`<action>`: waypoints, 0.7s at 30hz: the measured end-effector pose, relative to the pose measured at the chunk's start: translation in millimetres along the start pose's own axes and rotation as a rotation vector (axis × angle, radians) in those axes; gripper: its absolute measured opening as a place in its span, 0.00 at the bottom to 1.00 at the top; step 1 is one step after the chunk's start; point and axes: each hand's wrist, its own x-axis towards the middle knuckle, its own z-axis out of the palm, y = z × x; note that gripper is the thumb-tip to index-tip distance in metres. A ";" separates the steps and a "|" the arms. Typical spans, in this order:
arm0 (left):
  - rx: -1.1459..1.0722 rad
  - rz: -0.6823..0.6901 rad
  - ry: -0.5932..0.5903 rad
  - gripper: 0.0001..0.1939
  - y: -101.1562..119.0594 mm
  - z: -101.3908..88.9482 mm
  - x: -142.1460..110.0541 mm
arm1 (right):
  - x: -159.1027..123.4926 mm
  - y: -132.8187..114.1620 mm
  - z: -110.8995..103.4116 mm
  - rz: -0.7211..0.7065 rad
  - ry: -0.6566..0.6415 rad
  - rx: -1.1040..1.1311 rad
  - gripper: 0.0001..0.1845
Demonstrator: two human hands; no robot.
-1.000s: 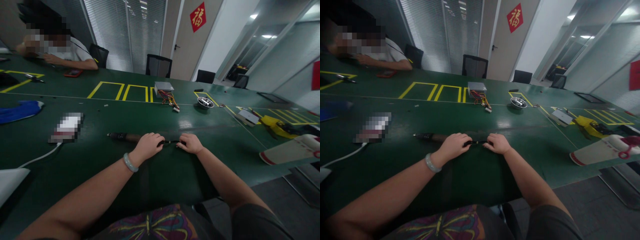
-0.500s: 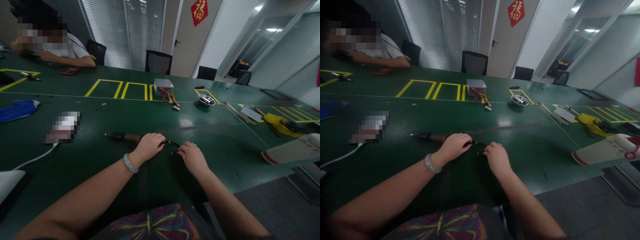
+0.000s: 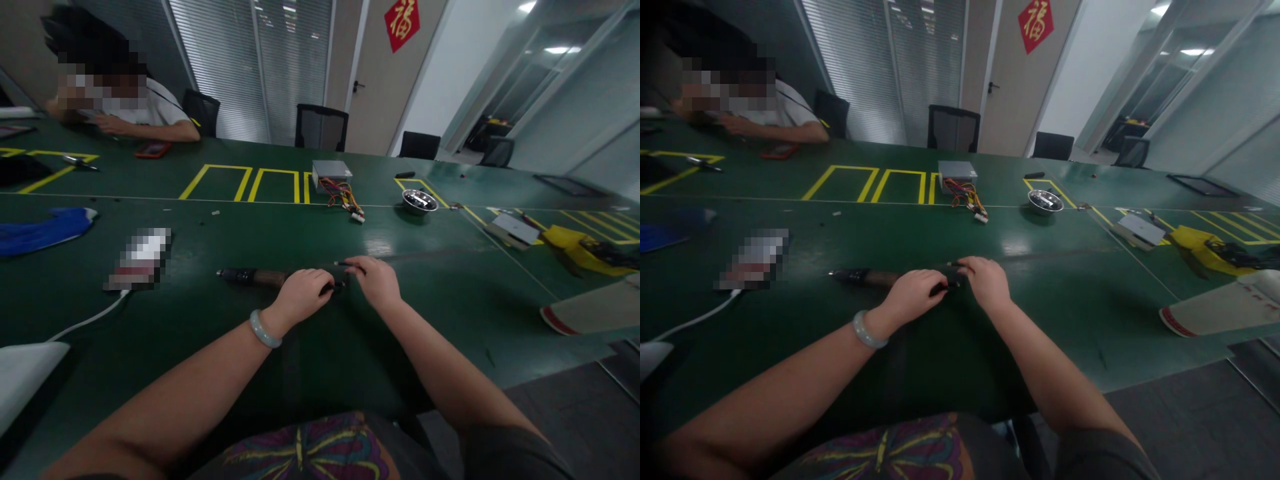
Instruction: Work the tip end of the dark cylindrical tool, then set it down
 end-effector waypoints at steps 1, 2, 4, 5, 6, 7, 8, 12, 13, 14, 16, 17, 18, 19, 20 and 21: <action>-0.003 -0.001 -0.002 0.05 -0.1 0.2 0.1 | -7.3 0.5 4.9 -0.017 -0.026 -0.002 0.10; -0.006 -0.001 -0.002 0.05 -0.2 0.4 0.3 | -14.6 1.8 8.6 -0.029 -0.045 0.002 0.09; -0.009 0.000 0.003 0.06 -0.4 0.4 0.5 | -26.1 5.8 12.5 -0.033 -0.082 0.025 0.08; -0.010 0.002 0.007 0.06 -0.4 0.3 0.7 | -29.5 8.0 13.2 -0.024 -0.103 0.038 0.08; -0.012 0.002 0.010 0.06 -0.5 0.1 0.8 | -31.3 10.2 13.5 -0.011 -0.124 0.047 0.08; -0.014 0.001 0.011 0.06 -0.6 -0.2 0.9 | -31.8 12.1 13.7 0.004 -0.143 0.051 0.08; -0.016 -0.001 0.013 0.07 -0.7 -0.4 1.0 | -31.5 13.7 14.0 0.021 -0.158 0.050 0.09; -0.042 0.000 -0.003 0.07 -0.6 -1.7 1.1 | -29.4 15.9 16.1 0.066 -0.186 0.018 0.11; -0.048 0.001 -0.009 0.07 -0.5 -1.9 1.2 | -29.9 15.4 16.4 0.064 -0.189 0.007 0.10; -0.051 0.000 -0.015 0.07 -0.3 -2.0 1.2 | -30.8 14.4 16.4 0.057 -0.190 -0.003 0.09; -0.046 -0.007 -0.024 0.06 -0.2 -1.9 1.4 | -33.2 11.3 15.4 0.033 -0.194 -0.022 0.09; -0.041 -0.012 -0.027 0.06 -0.2 -1.6 1.5 | -34.3 9.4 14.7 0.020 -0.197 -0.030 0.09; -0.036 -0.017 -0.028 0.06 -0.3 -1.2 1.7 | -35.2 7.6 14.0 0.009 -0.203 -0.037 0.08; -0.032 -0.021 -0.028 0.06 -0.5 -0.9 1.9 | -35.7 5.9 13.4 -0.002 -0.209 -0.043 0.08; -0.030 -0.022 -0.028 0.06 -0.7 -0.6 2.0 | -35.8 4.6 13.1 -0.014 -0.214 -0.048 0.08; -0.029 -0.020 -0.028 0.06 -0.8 -0.4 2.2 | -35.7 3.7 13.0 -0.026 -0.220 -0.055 0.07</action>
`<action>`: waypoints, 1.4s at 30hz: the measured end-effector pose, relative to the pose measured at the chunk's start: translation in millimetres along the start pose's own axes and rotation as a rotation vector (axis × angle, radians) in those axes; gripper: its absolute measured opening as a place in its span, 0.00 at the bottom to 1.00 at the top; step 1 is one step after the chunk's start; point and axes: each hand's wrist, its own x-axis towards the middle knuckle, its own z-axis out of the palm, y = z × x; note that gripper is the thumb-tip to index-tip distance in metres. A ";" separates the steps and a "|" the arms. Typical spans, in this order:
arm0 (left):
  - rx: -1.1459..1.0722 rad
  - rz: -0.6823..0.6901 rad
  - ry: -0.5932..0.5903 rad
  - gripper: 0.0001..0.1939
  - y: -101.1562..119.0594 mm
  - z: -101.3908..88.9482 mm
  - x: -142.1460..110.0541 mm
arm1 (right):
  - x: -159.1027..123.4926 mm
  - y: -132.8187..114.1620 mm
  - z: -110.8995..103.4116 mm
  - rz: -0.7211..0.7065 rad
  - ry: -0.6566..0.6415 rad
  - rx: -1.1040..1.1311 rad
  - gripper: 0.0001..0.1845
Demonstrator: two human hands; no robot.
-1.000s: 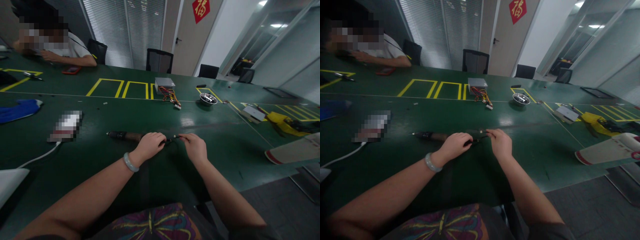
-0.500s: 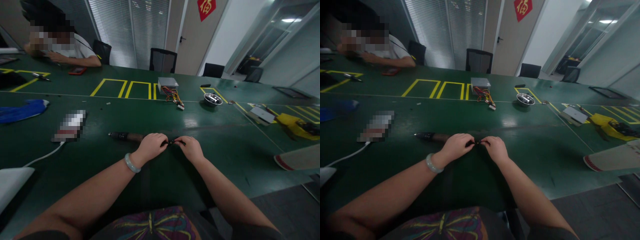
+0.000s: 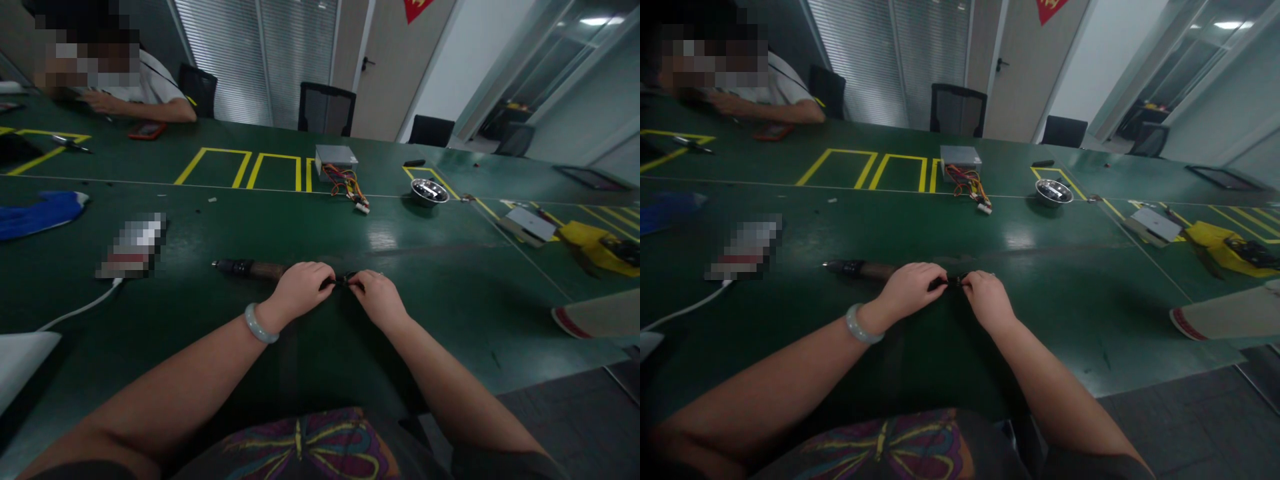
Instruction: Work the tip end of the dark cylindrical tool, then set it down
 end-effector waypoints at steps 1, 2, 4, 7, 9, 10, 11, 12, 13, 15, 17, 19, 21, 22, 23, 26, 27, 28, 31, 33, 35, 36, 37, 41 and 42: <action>0.000 0.003 -0.001 0.06 -0.1 0.1 0.1 | 0.4 -0.5 0.2 -0.010 -0.005 -0.010 0.07; -0.002 0.007 0.000 0.06 -0.1 0.0 0.3 | 0.9 -0.5 0.6 -0.015 -0.008 -0.023 0.07; -0.005 0.013 -0.001 0.06 0.0 -0.4 0.3 | 1.9 0.1 1.7 -0.011 -0.016 -0.052 0.07; -0.004 0.009 -0.004 0.06 0.1 -0.9 0.3 | 2.2 0.8 2.1 0.013 -0.021 -0.091 0.08; -0.002 0.000 -0.005 0.06 -0.3 -0.6 0.1 | 1.6 0.3 0.7 0.020 -0.012 -0.096 0.08; -0.002 -0.002 -0.007 0.06 -0.6 -0.2 0.0 | 1.2 -0.2 -0.2 0.019 -0.001 -0.087 0.08; -0.004 -0.002 -0.009 0.06 -1.0 0.3 -0.2 | 0.8 -0.6 -1.0 0.013 0.014 -0.073 0.08; -0.007 -0.001 -0.009 0.06 -1.5 0.8 -0.3 | 0.5 -0.9 -1.4 0.001 0.031 -0.055 0.08; -0.010 0.001 -0.008 0.06 -1.9 1.4 -0.4 | 0.4 -1.0 -1.3 -0.016 0.050 -0.038 0.07; -0.018 0.007 -0.008 0.06 -2.4 2.2 -0.4 | 0.5 -0.7 0.4 -0.059 0.084 -0.016 0.06; -0.020 0.007 -0.006 0.06 -2.5 2.6 -0.2 | 0.9 0.0 3.4 -0.107 0.101 -0.011 0.06; -0.017 0.007 -0.007 0.06 -2.4 2.4 0.0 | 1.4 0.3 6.1 -0.152 0.100 -0.014 0.06; -0.013 0.008 -0.006 0.06 -2.4 2.0 0.0 | 1.6 0.1 7.7 -0.182 0.100 -0.021 0.06; -0.012 0.010 -0.005 0.06 -2.4 1.7 0.0 | 1.6 -0.3 8.0 -0.193 0.101 -0.025 0.06; -0.011 0.013 -0.004 0.06 -2.4 1.5 -0.1 | 1.5 -0.6 8.1 -0.202 0.103 -0.029 0.06; -0.004 0.025 -0.004 0.05 -2.2 0.7 -0.7 | 1.3 -2.1 7.6 -0.223 0.108 -0.046 0.06; -0.002 0.027 -0.003 0.05 -2.1 0.5 -1.0 | 1.3 -2.7 7.3 -0.228 0.112 -0.052 0.06; 0.000 0.028 -0.003 0.05 -1.9 0.3 -1.2 | 1.4 -3.3 6.9 -0.230 0.116 -0.058 0.06; 0.000 0.024 0.001 0.06 -1.3 0.0 -1.6 | 1.8 -4.7 5.6 -0.233 0.126 -0.072 0.06; -0.004 0.023 -0.001 0.06 -1.0 -0.1 -1.6 | 2.3 -5.0 5.0 -0.233 0.126 -0.078 0.06; -0.007 0.020 0.001 0.06 -0.9 -0.2 -1.5 | 2.6 -4.8 4.8 -0.231 0.128 -0.078 0.06; -0.008 0.019 0.000 0.06 -0.8 -0.2 -1.5 | 2.7 -4.4 4.9 -0.231 0.127 -0.075 0.06; -0.009 0.016 0.001 0.06 -0.8 -0.3 -1.5 | 2.8 -3.9 5.1 -0.232 0.124 -0.070 0.06; -0.007 0.019 -0.003 0.05 -1.3 -0.2 -1.6 | 2.8 -1.3 7.5 -0.251 0.111 -0.050 0.05; -0.007 0.023 -0.005 0.05 -1.6 -0.1 -1.6 | 2.8 -0.6 8.4 -0.257 0.113 -0.049 0.05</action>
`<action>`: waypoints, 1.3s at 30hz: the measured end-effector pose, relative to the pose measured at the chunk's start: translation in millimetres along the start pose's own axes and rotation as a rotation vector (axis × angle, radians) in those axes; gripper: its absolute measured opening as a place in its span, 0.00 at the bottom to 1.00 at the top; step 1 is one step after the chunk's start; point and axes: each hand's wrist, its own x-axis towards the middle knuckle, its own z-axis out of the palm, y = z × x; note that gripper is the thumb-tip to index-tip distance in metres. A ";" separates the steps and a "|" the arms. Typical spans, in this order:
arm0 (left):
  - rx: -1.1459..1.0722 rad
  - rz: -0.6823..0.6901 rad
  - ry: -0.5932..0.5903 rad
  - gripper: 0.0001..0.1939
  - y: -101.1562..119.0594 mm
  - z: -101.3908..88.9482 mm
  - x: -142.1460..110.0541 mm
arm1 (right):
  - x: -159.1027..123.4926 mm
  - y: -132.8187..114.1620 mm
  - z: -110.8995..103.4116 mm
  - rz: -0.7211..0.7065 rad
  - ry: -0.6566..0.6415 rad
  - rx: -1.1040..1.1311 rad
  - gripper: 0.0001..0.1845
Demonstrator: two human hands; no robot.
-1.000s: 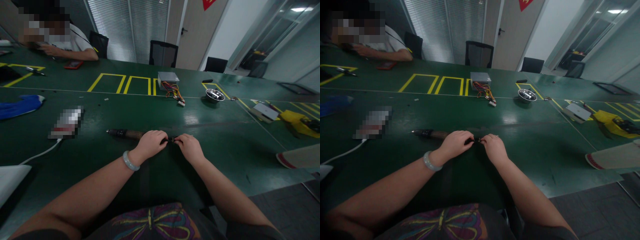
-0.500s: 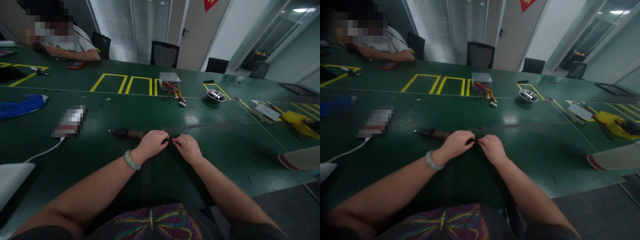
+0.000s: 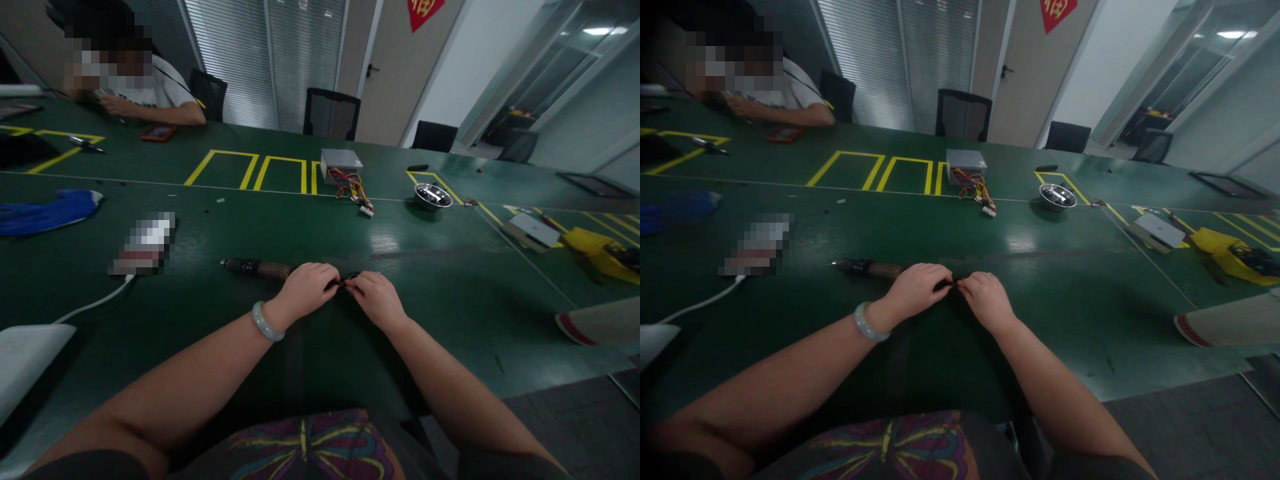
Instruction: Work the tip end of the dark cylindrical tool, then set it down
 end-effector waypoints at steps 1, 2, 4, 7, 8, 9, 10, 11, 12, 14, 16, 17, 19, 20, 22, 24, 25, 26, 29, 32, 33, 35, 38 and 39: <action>0.001 0.003 0.000 0.05 -0.3 0.2 -0.1 | -0.1 0.6 1.1 -0.006 0.003 0.000 0.06; 0.002 0.005 0.001 0.04 -0.6 0.5 -0.1 | -0.2 1.0 2.3 -0.011 0.009 -0.001 0.06; 0.006 0.007 0.005 0.04 -1.3 1.4 -0.3 | 0.0 1.8 4.9 -0.019 0.021 -0.004 0.07; 0.009 0.011 0.004 0.04 -1.7 2.4 -0.4 | 0.7 2.4 8.5 -0.027 0.037 -0.013 0.08; 0.011 0.012 0.003 0.04 -1.6 2.5 -0.4 | 1.0 2.5 9.4 -0.031 0.041 -0.018 0.08; 0.015 0.011 0.004 0.04 -1.3 2.5 -0.4 | 1.3 2.6 10.2 -0.034 0.044 -0.022 0.09; 0.023 0.008 0.004 0.04 -0.8 2.3 -0.3 | 1.4 2.8 10.9 -0.036 0.047 -0.022 0.09; 0.033 0.005 0.004 0.03 -0.1 1.9 -0.4 | 1.4 3.0 11.4 -0.037 0.050 -0.018 0.10; 0.045 0.001 0.003 0.03 0.6 1.4 -0.4 | 1.2 3.3 12.0 -0.039 0.053 -0.009 0.10; 0.068 0.000 -0.002 0.03 2.0 0.2 -0.9 | 0.6 4.3 13.1 -0.037 0.064 0.012 0.11; 0.080 -0.001 -0.008 0.04 3.1 -0.8 -1.7 | 0.4 5.4 14.5 -0.030 0.073 0.017 0.11; 0.080 -0.005 -0.008 0.04 3.4 -1.2 -2.1 | 0.6 5.9 15.2 -0.028 0.066 0.012 0.10; 0.069 -0.013 -0.002 0.05 3.8 -2.0 -3.1 | 1.8 6.3 16.3 -0.031 0.026 -0.011 0.10; 0.058 -0.013 0.008 0.05 4.1 -2.7 -3.5 | 2.7 6.3 16.6 -0.038 -0.002 -0.027 0.10; 0.029 0.005 0.043 0.06 5.2 -4.8 -4.1 | 4.7 5.9 17.0 -0.046 -0.045 -0.067 0.09; -0.007 0.038 0.090 0.07 7.0 -8.3 -4.6 | 6.4 5.7 17.7 -0.042 -0.070 -0.122 0.08; -0.026 0.059 0.112 0.07 8.1 -10.3 -4.9 | 7.0 5.8 18.3 -0.036 -0.078 -0.150 0.08; -0.045 0.084 0.128 0.08 9.1 -12.4 -5.3 | 7.4 6.0 19.2 -0.034 -0.085 -0.179 0.08; -0.101 0.182 0.139 0.10 11.0 -17.6 -7.7 | 8.7 7.1 22.3 -0.085 -0.103 -0.246 0.10; -0.145 0.277 0.106 0.12 9.5 -19.2 -10.9 | 14.0 9.5 22.5 -0.137 -0.132 -0.258 0.09; -0.154 0.292 0.096 0.12 8.4 -19.1 -11.9 | 17.1 11.8 21.1 -0.133 -0.140 -0.250 0.08; -0.167 0.302 0.081 0.12 5.7 -18.4 -13.3 | 23.8 21.6 15.1 -0.085 -0.135 -0.245 0.07; -0.186 0.313 0.036 0.12 1.8 -17.6 -14.0 | 26.3 55.3 -3.7 0.052 -0.131 -0.283 0.08; -0.190 0.319 0.013 0.12 0.8 -17.6 -13.9 | 22.2 72.2 -12.5 0.115 -0.137 -0.301 0.08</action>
